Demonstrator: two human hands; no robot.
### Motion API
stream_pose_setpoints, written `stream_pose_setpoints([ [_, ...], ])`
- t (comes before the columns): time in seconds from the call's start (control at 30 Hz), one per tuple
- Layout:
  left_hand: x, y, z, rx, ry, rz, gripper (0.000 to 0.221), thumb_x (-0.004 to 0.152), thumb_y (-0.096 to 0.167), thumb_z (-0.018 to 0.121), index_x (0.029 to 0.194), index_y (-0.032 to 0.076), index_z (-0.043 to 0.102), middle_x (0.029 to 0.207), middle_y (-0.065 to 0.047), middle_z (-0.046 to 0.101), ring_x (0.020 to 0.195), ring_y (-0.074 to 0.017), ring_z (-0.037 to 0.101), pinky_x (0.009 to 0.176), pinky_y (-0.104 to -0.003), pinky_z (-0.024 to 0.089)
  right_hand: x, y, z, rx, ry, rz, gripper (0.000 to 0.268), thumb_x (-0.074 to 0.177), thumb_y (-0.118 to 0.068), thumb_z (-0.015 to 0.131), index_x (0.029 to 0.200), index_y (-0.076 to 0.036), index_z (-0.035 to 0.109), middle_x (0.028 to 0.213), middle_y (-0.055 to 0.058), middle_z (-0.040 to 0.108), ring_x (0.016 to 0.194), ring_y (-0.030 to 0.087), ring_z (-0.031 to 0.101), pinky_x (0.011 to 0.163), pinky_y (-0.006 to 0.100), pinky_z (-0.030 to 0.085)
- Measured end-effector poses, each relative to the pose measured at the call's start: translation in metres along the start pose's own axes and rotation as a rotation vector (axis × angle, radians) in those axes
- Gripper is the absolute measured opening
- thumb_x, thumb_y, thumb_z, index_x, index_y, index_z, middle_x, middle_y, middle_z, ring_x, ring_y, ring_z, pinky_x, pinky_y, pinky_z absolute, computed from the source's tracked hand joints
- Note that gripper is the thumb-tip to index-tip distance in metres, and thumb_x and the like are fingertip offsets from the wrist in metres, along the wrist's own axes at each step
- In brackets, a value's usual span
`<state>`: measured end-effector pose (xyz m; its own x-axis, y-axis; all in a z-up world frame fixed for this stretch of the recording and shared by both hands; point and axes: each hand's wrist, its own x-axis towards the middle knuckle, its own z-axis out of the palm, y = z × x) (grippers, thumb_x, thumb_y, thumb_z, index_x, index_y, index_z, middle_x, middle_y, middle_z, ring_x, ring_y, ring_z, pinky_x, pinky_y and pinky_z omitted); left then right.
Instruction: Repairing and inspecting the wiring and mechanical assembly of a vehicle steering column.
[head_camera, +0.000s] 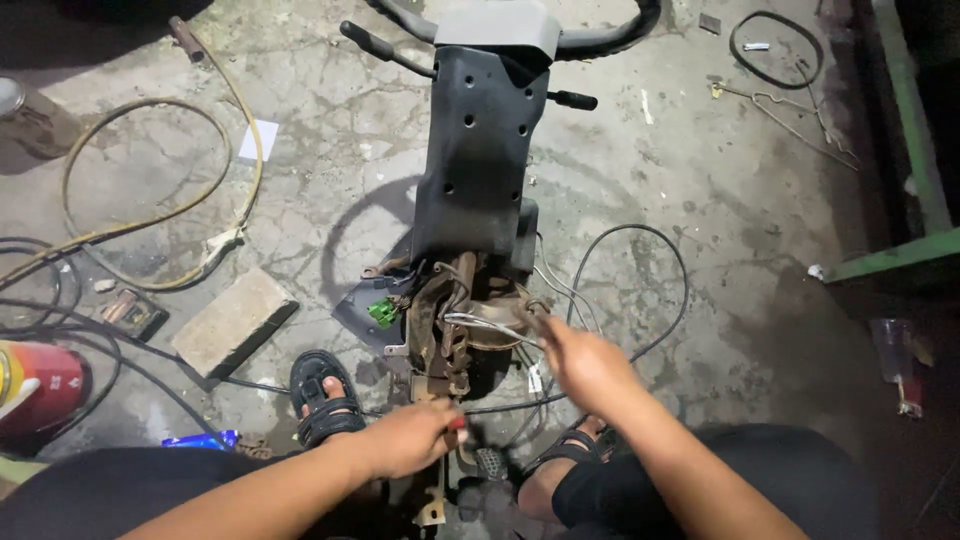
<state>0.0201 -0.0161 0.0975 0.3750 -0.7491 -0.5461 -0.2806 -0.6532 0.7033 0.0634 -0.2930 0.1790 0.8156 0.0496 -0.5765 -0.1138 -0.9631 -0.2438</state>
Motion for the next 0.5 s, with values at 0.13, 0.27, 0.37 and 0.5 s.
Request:
stream_pose_setpoints([
  [0.13,-0.031,0.047,-0.052,0.044,0.095,-0.176,0.052,0.106,0.053,0.035,0.140,0.018,0.052,0.111,-0.008,0.053,0.098,-0.0238,0.058,0.085,-0.042,0.056,-0.015,-0.015,0.008,0.147,0.106,-0.336,0.034,0.103,-0.022,0.046,0.136,-0.022,0.052,0.085,0.006,0.070,0.065,0.024,0.064,0.055,0.040,0.053],
  [0.27,-0.047,0.042,-0.077,0.037,0.179,-0.406,0.025,0.101,0.026,0.060,0.125,0.021,0.063,0.108,0.000,0.059,0.084,-0.0128,0.065,0.079,-0.026,0.065,-0.033,-0.024,0.011,0.396,-0.169,-0.619,0.046,0.103,-0.023,0.050,0.149,-0.018,0.053,0.090,0.008,0.070,0.062,0.022,0.054,0.059,0.034,0.040],
  [0.37,-0.051,0.054,-0.106,-0.382,0.255,-0.573,0.032,0.106,0.035,0.051,0.132,0.024,0.065,0.112,0.002,0.075,0.071,-0.0077,0.060,0.077,-0.023,0.058,0.021,0.008,0.107,0.436,0.185,-0.658,0.046,0.105,-0.018,0.052,0.151,-0.018,0.050,0.105,0.014,0.066,0.093,0.034,0.063,0.080,0.041,0.049],
  [0.5,-0.013,0.016,-0.093,-0.406,0.550,-0.414,0.040,0.103,0.037,0.048,0.140,0.026,0.061,0.112,-0.003,0.063,0.103,-0.0229,0.064,0.083,-0.040,0.054,0.072,0.007,0.144,0.505,0.140,-0.374,0.038,0.103,-0.027,0.050,0.135,-0.013,0.064,0.150,0.021,0.051,0.135,0.043,0.051,0.101,0.051,0.046],
])
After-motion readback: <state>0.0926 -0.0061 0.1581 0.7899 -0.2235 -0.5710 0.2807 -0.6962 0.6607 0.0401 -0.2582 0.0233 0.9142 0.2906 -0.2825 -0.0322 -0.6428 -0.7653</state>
